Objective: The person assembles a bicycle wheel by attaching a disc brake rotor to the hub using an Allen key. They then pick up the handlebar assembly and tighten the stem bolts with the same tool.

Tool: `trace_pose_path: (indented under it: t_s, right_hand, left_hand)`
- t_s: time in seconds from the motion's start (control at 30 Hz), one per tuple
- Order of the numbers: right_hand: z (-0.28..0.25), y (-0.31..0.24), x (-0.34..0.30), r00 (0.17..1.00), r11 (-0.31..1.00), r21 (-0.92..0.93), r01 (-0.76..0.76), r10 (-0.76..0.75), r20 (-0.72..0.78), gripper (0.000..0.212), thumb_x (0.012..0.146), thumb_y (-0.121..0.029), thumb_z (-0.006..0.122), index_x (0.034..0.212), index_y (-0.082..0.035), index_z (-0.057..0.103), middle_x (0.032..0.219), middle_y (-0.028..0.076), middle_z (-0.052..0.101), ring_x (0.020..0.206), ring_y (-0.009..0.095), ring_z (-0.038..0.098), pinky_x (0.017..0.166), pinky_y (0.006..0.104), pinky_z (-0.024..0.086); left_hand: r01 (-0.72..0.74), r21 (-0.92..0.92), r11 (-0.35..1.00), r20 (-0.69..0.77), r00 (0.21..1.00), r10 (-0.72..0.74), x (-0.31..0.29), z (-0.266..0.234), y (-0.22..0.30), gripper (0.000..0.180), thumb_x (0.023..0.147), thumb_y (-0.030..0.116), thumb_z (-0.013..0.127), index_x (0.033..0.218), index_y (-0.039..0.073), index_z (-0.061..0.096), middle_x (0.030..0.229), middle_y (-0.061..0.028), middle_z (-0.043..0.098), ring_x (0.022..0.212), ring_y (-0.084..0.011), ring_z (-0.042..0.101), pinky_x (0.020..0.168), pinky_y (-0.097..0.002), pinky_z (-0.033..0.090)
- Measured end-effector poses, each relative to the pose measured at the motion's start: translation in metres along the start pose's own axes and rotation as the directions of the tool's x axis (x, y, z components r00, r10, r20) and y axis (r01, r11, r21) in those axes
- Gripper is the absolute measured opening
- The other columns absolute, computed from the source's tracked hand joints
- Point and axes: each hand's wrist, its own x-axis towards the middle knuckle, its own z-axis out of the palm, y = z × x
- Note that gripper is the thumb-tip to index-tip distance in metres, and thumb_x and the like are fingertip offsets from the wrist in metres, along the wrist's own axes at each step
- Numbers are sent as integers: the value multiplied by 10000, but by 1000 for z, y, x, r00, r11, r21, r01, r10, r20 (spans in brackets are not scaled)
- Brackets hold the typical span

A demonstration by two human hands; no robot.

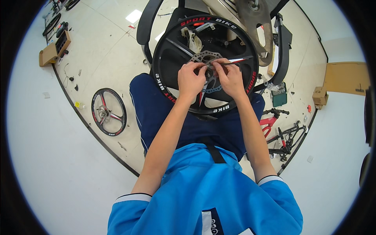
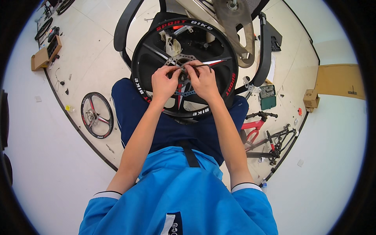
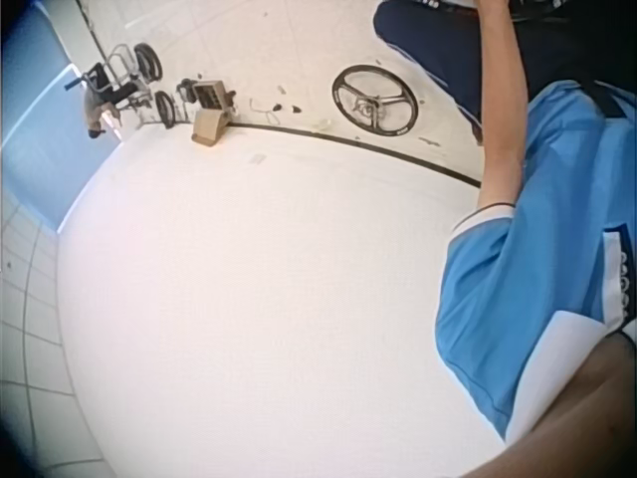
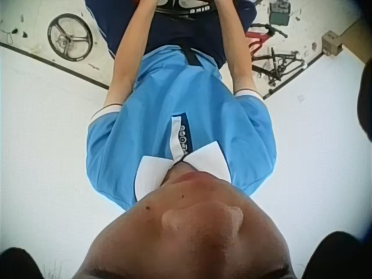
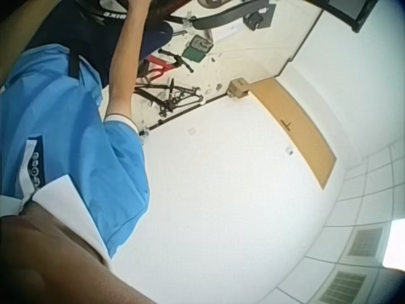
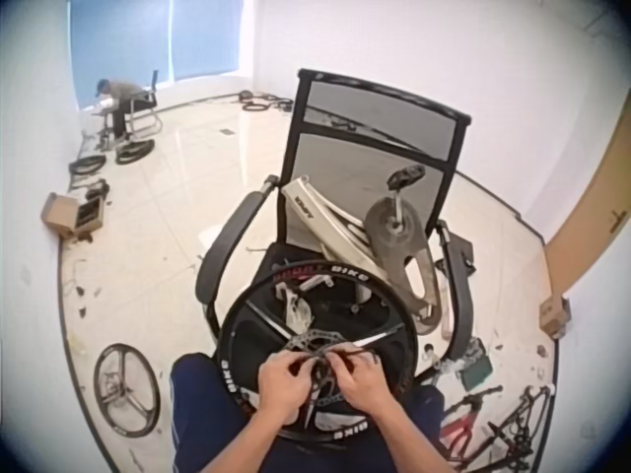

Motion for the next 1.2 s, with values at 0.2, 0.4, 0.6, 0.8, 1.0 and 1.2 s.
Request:
trace_pose_path:
  t_s: [0.2,0.4,0.6,0.8,1.0,1.2]
  right_hand:
    - [7,5,1,992,981,-148,126,-129,-9,134,946,-98,666,1009,14,701,910,161,713,776,300,696,709,343,541]
    - [4,-3,3,904,820,-380,428,-384,189,159,899,-44,620,1039,-15,690,917,163,659,843,370,655,732,418,533]
    - [-2,10,5,876,730,-501,464,-462,138,122,883,-154,726,925,-43,698,746,138,627,686,337,651,618,426,518]
    - [9,17,9,880,799,-386,460,-468,80,213,799,-201,819,865,-36,703,782,117,660,686,315,662,611,384,528]
    - [3,-14,-3,948,946,-78,315,-317,-5,282,856,20,684,1135,0,722,1042,162,749,942,260,742,820,324,575]
    - [10,-3,-5,941,943,-48,330,-332,-64,189,806,22,756,992,-11,761,916,134,763,811,205,753,687,282,577]
  left_hand:
    - [-5,-10,1000,22,1000,6,1,0,-2,138,840,149,710,883,35,774,847,-128,706,862,-338,646,788,-419,515]
    - [-92,52,994,-10,996,93,-1,2,-12,98,826,95,711,895,60,771,883,-123,720,857,-326,677,761,-387,529]
    - [-238,-22,971,-70,969,236,-4,6,-5,155,756,3,689,898,41,738,822,-133,684,752,-313,666,678,-366,538]
    - [-229,53,972,-64,970,233,-4,-3,-13,151,737,49,727,885,62,756,830,-110,691,783,-312,668,691,-383,541]
    - [-236,77,969,-47,970,240,-6,2,-5,161,769,76,743,927,50,754,875,-102,698,827,-320,672,696,-371,541]
    - [-160,45,986,-14,987,160,-11,1,-8,164,784,87,745,943,51,756,908,-77,704,829,-294,687,713,-365,548]
